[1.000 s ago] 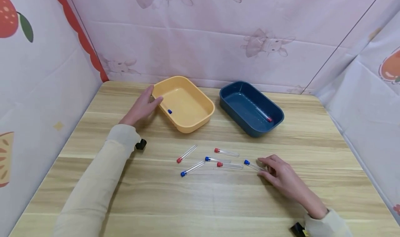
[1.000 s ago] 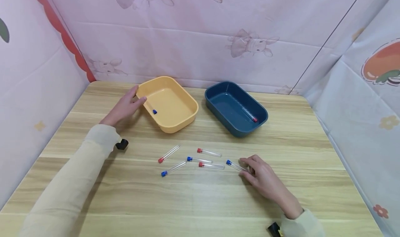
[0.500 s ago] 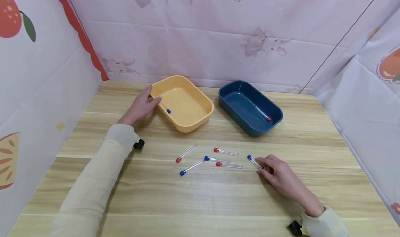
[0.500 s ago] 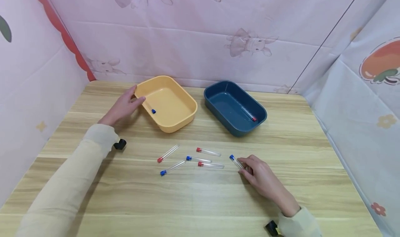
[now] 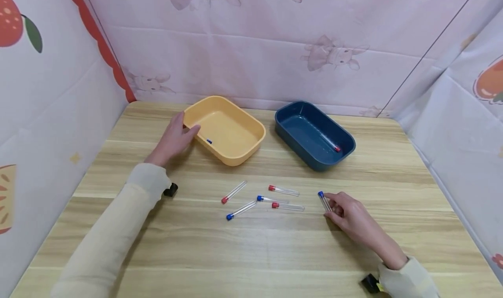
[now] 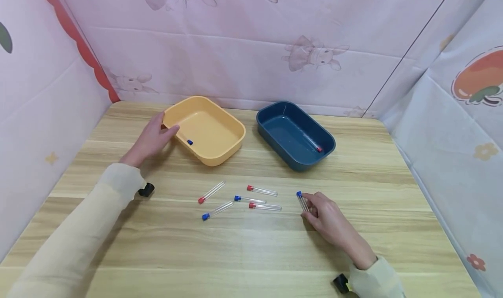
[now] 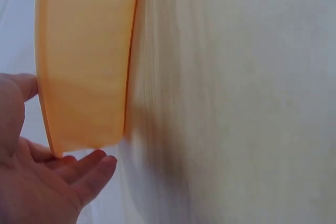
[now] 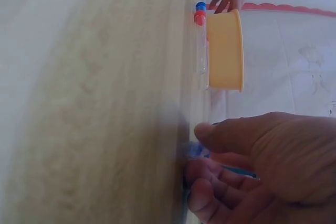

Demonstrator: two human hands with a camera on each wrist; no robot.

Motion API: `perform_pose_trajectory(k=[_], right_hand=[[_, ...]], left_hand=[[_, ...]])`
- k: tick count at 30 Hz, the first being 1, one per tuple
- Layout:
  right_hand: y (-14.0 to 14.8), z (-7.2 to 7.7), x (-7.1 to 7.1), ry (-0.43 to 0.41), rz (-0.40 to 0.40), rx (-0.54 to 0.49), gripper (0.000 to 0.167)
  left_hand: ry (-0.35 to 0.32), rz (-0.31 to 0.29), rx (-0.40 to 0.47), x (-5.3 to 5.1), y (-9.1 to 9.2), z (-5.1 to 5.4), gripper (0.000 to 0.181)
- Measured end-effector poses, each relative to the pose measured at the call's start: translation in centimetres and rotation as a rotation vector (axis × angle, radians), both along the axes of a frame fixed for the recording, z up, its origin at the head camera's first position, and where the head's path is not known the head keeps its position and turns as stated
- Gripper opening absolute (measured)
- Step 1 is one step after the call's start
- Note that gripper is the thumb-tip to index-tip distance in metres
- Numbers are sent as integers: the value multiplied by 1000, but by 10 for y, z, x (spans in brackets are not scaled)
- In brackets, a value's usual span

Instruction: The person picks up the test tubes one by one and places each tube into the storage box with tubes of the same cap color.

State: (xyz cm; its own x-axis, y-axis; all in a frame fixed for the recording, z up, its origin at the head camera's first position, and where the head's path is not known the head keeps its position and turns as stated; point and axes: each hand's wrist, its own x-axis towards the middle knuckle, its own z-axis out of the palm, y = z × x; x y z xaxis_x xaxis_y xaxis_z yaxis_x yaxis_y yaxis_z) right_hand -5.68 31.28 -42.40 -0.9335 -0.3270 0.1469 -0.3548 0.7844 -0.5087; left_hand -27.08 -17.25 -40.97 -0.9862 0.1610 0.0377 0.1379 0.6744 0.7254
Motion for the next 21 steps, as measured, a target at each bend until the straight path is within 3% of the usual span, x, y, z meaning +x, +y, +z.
perform_pose_trajectory(k=[16, 21], right_hand=[[-4, 10, -6, -117, -82, 60, 55], [-4, 11, -8, -147, -92, 51, 57]], left_hand=[[2, 110, 70, 27, 1, 1, 84], [-34, 159, 83, 38, 3, 2, 88]])
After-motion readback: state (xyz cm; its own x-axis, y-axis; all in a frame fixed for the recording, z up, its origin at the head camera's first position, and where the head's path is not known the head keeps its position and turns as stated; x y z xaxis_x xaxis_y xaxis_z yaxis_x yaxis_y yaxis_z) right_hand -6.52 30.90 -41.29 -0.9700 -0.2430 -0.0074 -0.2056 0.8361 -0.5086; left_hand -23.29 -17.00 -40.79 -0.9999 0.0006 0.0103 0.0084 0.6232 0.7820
